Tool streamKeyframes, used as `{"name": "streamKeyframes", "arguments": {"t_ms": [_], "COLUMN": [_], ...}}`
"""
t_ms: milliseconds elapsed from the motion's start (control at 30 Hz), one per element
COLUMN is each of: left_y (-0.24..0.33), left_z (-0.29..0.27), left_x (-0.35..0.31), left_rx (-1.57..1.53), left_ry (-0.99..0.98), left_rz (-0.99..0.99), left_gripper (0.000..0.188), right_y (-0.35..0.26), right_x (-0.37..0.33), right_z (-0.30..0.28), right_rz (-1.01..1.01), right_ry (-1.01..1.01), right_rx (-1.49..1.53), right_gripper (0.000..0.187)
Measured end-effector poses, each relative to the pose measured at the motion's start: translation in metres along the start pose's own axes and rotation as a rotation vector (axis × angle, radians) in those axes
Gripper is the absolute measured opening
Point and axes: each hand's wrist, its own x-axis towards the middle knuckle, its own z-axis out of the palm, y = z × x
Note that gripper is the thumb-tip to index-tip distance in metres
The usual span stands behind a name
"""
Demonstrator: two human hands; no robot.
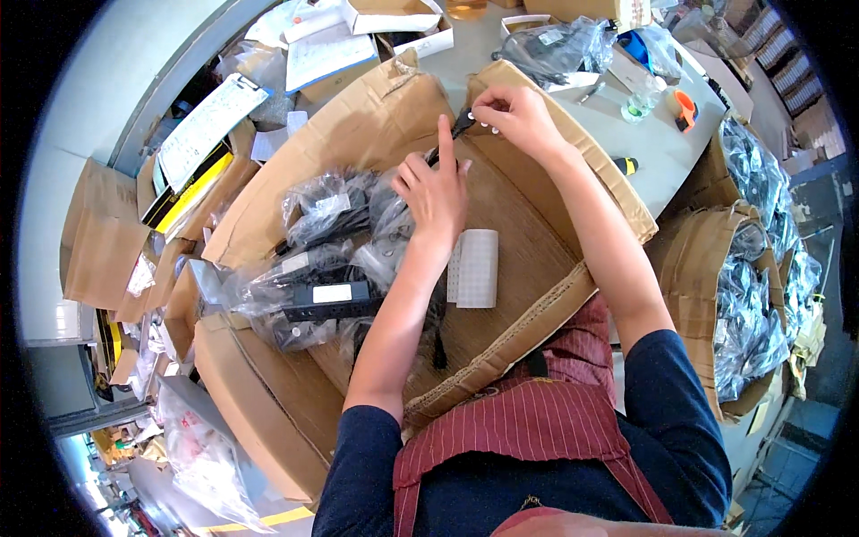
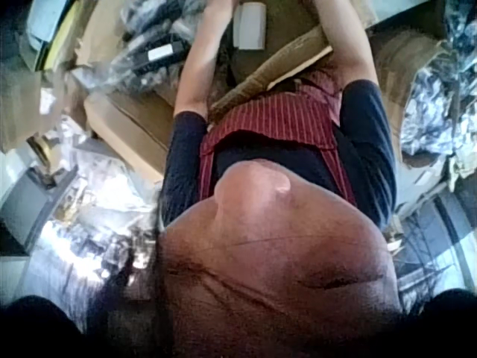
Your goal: The person sorts power strips into plastic bags at a table, places them into a cardboard box, and carries the box across a warehouse floor.
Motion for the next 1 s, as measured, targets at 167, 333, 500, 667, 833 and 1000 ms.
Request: {"name": "streamKeyframes", "arguments": {"t_ms": [167, 333, 500, 667, 833, 1000], "left_y": [0.000, 0.000, 0.000, 0.000, -0.002, -0.001], "left_z": [0.001, 0.002, 0.002, 0.002, -0.001, -0.003], "left_x": [0.000, -0.001, -0.003, -0.003, -0.004, -0.004], "left_rx": [0.018, 0.012, -0.007, -0.008, -0.037, -0.071], "left_ry": [-0.001, 0.014, 0.009, 0.011, 0.043, 0.063], "left_rz": [-0.011, 0.001, 0.008, 0.019, 0.021, 0.025], "left_gripper": [0.075, 0.076, 0.076, 0.077, 0.077, 0.079], "right_y": [-0.006, -0.008, -0.007, -0.010, -0.015, -0.008], "right_x": [0.000, -0.002, -0.004, -0.004, 0.000, 0.002], "right_z": [0.001, 0.003, 0.008, 0.011, 0.001, -0.003], "right_rz": [0.004, -0.046, -0.061, -0.024, 0.121, 0.171], "right_ry": [0.030, 0.058, 0.082, 0.087, 0.056, 0.054], "right_rx": [-0.122, -0.213, -0.339, -0.375, -0.338, -0.146], "right_gripper": [0.023, 0.021, 0.021, 0.020, 0.027, 0.040]}}
